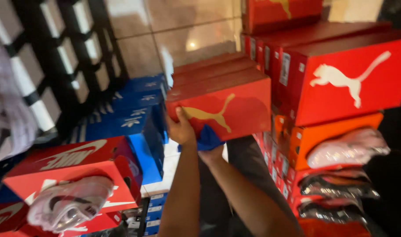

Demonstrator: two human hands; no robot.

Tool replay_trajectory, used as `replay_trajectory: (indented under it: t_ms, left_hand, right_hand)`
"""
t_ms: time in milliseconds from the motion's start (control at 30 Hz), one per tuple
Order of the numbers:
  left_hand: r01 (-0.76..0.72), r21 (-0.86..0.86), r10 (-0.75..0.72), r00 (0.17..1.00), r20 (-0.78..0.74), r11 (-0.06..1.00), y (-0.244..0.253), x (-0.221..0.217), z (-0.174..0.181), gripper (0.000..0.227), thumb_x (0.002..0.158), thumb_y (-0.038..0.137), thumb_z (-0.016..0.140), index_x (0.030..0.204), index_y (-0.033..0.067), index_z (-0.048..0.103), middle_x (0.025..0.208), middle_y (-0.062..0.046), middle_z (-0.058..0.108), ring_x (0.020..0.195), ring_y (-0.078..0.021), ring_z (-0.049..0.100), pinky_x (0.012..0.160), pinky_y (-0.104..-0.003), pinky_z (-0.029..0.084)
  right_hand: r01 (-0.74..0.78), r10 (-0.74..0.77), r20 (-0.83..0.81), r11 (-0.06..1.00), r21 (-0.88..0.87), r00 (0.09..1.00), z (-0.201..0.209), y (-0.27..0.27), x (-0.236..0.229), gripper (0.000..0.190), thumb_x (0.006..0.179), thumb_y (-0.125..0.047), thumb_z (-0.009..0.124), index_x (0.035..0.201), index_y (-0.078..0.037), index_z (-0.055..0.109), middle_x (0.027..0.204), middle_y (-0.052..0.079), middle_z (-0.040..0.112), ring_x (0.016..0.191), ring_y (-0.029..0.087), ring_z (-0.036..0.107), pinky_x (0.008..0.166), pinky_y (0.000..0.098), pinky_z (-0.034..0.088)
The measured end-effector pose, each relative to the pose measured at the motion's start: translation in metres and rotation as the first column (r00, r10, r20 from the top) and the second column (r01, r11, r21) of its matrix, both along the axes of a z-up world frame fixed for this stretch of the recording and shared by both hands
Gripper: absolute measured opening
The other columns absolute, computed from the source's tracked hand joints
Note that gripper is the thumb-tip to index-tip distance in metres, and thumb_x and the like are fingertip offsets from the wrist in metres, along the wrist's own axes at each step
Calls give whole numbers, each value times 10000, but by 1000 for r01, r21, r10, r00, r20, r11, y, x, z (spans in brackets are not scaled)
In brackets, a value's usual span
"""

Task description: The person repeatedly wipes the exterior and interior surfaces of red Puma shoe boxes using a blue cloth. They open and close each box, wipe the lid and sides, then place the box back into a stack. The process is repeated for multiple boxes in a retail setting.

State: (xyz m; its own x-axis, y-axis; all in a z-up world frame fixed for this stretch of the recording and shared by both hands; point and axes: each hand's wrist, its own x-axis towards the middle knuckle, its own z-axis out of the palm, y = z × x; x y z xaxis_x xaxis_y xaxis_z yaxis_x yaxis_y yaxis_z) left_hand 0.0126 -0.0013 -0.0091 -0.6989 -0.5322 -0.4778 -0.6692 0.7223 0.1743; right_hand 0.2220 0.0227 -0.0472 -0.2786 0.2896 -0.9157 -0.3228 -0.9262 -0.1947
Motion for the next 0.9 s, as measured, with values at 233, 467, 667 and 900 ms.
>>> replay_trajectory:
  t_ms: [233,467,667,900]
  left_hand:
    - [37,53,-36,999,-21,998,8,-14,16,603,892,802,527,1316,386,636,1086,-133,761,1020,-378,730,946,-489,561]
    - [-10,96,12,1000,-13,995,24,-28,46,631,933,739,521,1368,292,617,1134,-206,742,1044,-439,710,966,-530,548]
    - [-123,220,95,986,135,968,12,-24,26,559,922,698,596,1390,395,548,1275,-83,712,1190,-327,673,1072,-457,508]
    - [65,667,101,973,-207,743,-15,4,100,663,1077,371,539,1618,95,273,1677,-221,213,1553,-382,186,1279,-518,124]
  right_hand:
    - [-208,217,21,958,-199,976,3,141,73,471,996,-422,577,1369,-135,584,1280,126,599,1148,313,558,1038,519,394]
    - [-436,469,-18,805,-404,883,0,-63,1,588,980,-477,652,1455,-145,551,1420,173,532,1281,376,509,1101,592,345]
    - [-571,654,-68,599,-562,754,17,-84,31,692,967,-521,712,1523,-154,524,1533,209,480,1387,426,470,1151,650,305]
    - [-853,977,88,214,-476,196,182,81,-47,993,730,-306,966,1567,-167,450,1475,225,500,1341,423,534,1053,692,416]
